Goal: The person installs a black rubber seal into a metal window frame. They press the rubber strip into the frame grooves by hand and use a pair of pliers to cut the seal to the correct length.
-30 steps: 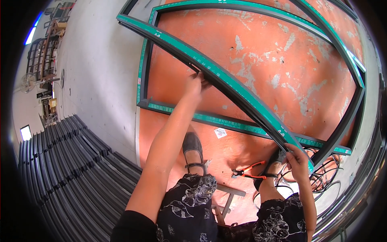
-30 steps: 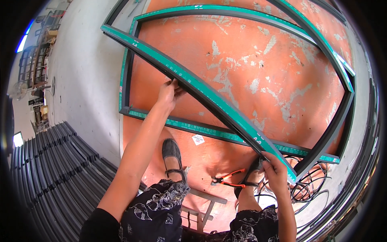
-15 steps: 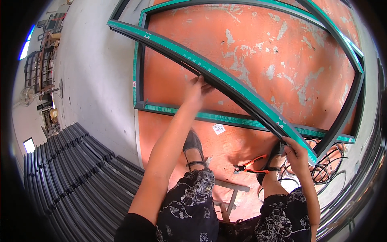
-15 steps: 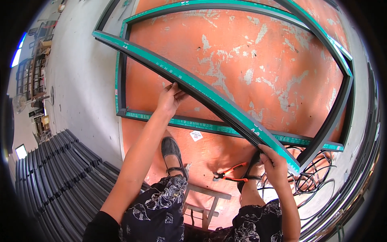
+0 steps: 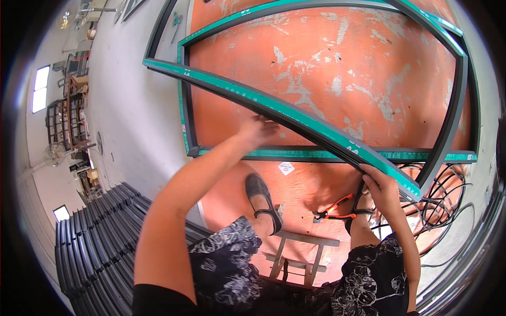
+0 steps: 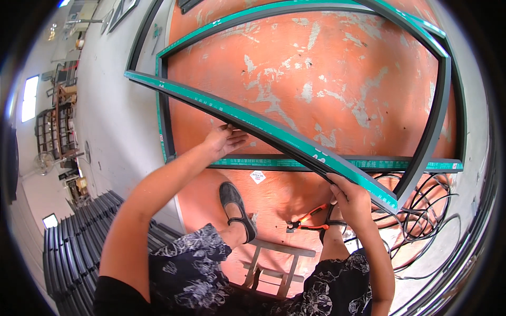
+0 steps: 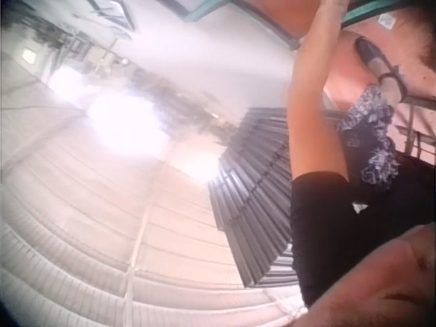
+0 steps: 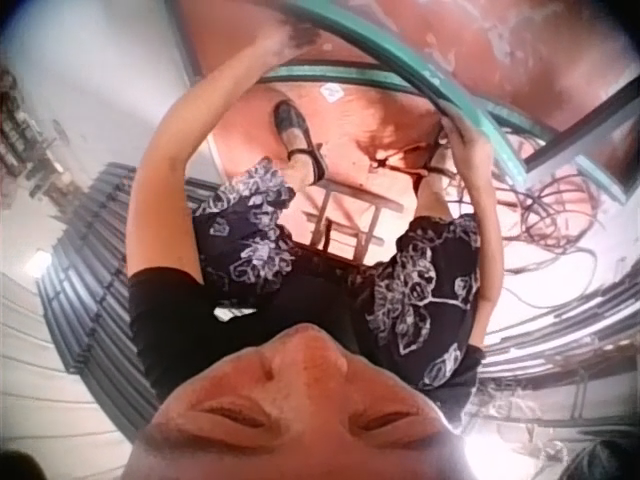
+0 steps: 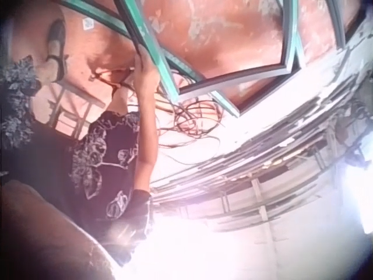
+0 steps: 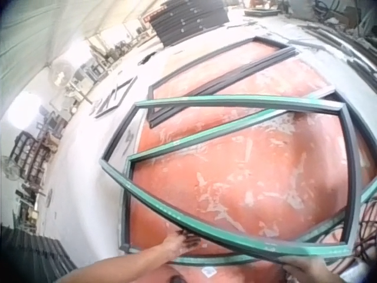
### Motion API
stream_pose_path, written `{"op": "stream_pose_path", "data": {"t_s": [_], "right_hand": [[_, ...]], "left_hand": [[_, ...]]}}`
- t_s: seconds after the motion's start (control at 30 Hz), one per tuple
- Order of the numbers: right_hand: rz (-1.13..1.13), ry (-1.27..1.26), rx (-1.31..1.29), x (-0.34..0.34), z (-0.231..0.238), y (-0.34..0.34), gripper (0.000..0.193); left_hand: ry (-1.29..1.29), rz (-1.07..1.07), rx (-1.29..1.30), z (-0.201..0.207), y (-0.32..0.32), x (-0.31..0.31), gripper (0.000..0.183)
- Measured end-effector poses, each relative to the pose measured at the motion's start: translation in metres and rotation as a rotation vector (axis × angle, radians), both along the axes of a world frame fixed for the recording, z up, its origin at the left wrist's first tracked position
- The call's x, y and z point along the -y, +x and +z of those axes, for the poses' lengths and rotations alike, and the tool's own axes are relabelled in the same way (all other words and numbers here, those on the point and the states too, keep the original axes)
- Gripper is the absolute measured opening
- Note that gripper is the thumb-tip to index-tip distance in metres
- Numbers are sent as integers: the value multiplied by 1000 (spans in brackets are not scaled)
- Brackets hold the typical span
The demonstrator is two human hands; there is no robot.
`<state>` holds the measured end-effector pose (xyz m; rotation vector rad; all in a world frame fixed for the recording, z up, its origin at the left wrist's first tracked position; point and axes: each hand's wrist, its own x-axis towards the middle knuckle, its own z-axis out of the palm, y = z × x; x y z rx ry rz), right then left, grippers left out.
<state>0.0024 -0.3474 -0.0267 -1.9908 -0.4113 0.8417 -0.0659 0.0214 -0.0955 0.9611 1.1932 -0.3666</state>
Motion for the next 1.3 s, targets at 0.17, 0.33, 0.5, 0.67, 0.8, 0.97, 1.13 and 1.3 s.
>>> {"op": "stream_pose_path", "data": {"t_s": [0.17, 0.33, 0.5, 0.67, 0.8, 0.97, 1.13, 1.3], "right_hand": [[7, -7, -17, 7, -13, -4, 24], [46, 15, -8, 11, -16, -4, 25], [71, 26, 16, 15, -28, -14, 26], [114, 12, 87, 15, -29, -17, 26], [-34, 70, -69, 16, -27, -14, 25], [-69, 72, -147, 14, -21, -14, 23], [-16, -80, 249, 15, -33, -21, 23], [125, -211, 368, 16, -36, -21, 22]], "left_hand": [[-77, 405, 162, -11, -1, 12, 16], [-23, 755, 273, -20, 5, 17, 19], [-57, 796, 329, -38, 16, 16, 24], [41, 742, 238, -34, 20, 19, 26], [9, 721, 208, -24, 15, 42, 24], [81, 666, 183, -22, 19, 34, 22], [-19, 684, 216, -24, 7, 50, 21], [32, 692, 224, -17, 18, 59, 21]]}}
